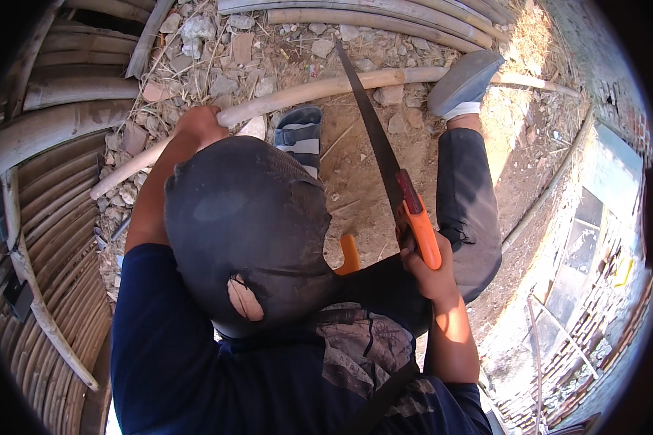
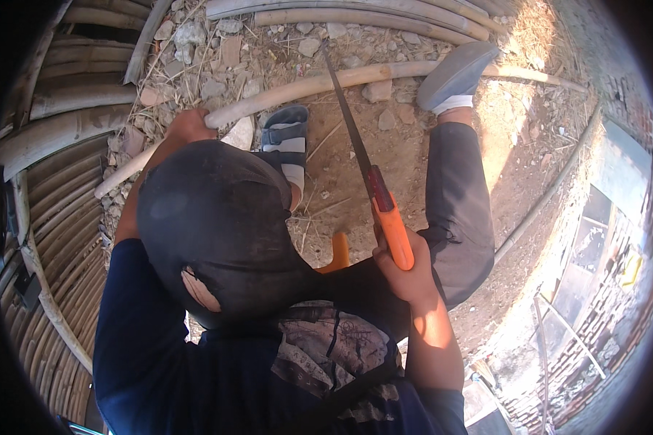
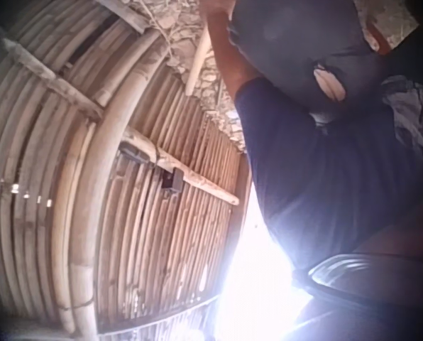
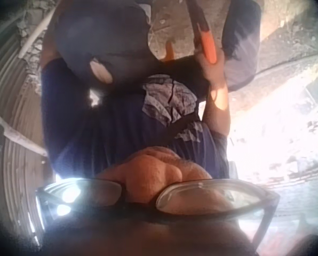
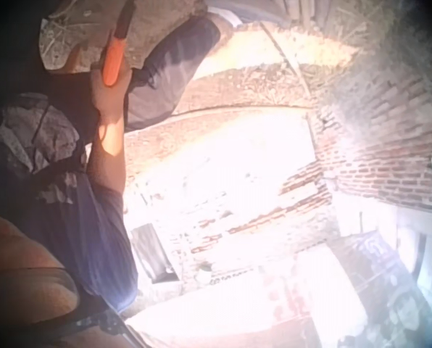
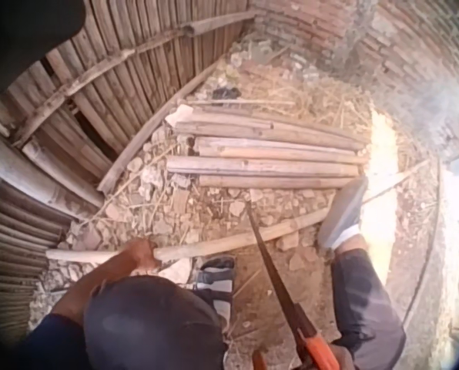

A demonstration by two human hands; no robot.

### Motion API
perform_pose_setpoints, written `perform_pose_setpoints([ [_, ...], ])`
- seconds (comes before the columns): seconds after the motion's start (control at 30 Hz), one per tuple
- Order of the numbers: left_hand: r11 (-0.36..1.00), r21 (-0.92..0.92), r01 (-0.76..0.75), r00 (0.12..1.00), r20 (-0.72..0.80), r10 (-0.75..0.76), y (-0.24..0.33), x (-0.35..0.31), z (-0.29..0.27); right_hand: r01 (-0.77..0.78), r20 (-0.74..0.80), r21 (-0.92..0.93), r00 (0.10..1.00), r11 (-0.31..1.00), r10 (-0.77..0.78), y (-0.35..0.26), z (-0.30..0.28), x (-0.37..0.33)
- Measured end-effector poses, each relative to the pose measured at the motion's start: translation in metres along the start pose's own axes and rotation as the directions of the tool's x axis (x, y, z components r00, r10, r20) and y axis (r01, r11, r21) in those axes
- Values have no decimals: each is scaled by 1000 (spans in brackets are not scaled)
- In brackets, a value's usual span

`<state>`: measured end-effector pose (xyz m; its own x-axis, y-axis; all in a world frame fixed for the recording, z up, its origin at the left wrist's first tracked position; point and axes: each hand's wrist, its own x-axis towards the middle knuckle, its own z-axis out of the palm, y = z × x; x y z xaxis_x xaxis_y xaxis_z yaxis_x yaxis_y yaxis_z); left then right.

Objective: The person saws a bamboo pole by hand, holding the pole with one hand while moving a saw back and forth across it.

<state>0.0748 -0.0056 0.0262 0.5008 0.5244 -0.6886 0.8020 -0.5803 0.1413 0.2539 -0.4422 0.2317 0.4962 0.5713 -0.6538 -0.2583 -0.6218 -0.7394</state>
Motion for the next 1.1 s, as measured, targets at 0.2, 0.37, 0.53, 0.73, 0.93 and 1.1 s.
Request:
perform_pose_setpoints([
  [0.2,1000,10,14,1000,26,-14,4,-2,-5,-54,-17,54,998,997,55,4,-22,-24],
  [0.37,1000,2,10,1000,16,-10,0,1,0,32,-18,25,999,999,-32,-2,3,28],
  [0.53,1000,19,21,1000,16,-21,-3,1,4,-49,-86,184,994,982,65,-1,-7,19],
  [0.73,997,43,58,998,-32,-56,11,-15,2,141,-215,-62,965,988,-152,13,-6,9],
  [0.93,977,197,-77,876,-455,160,19,-16,46,104,-203,66,975,992,-88,2,-2,-18],
  [1.1,986,164,-1,971,-237,41,22,3,36,215,-170,101,966,971,-196,21,0,-23],
])
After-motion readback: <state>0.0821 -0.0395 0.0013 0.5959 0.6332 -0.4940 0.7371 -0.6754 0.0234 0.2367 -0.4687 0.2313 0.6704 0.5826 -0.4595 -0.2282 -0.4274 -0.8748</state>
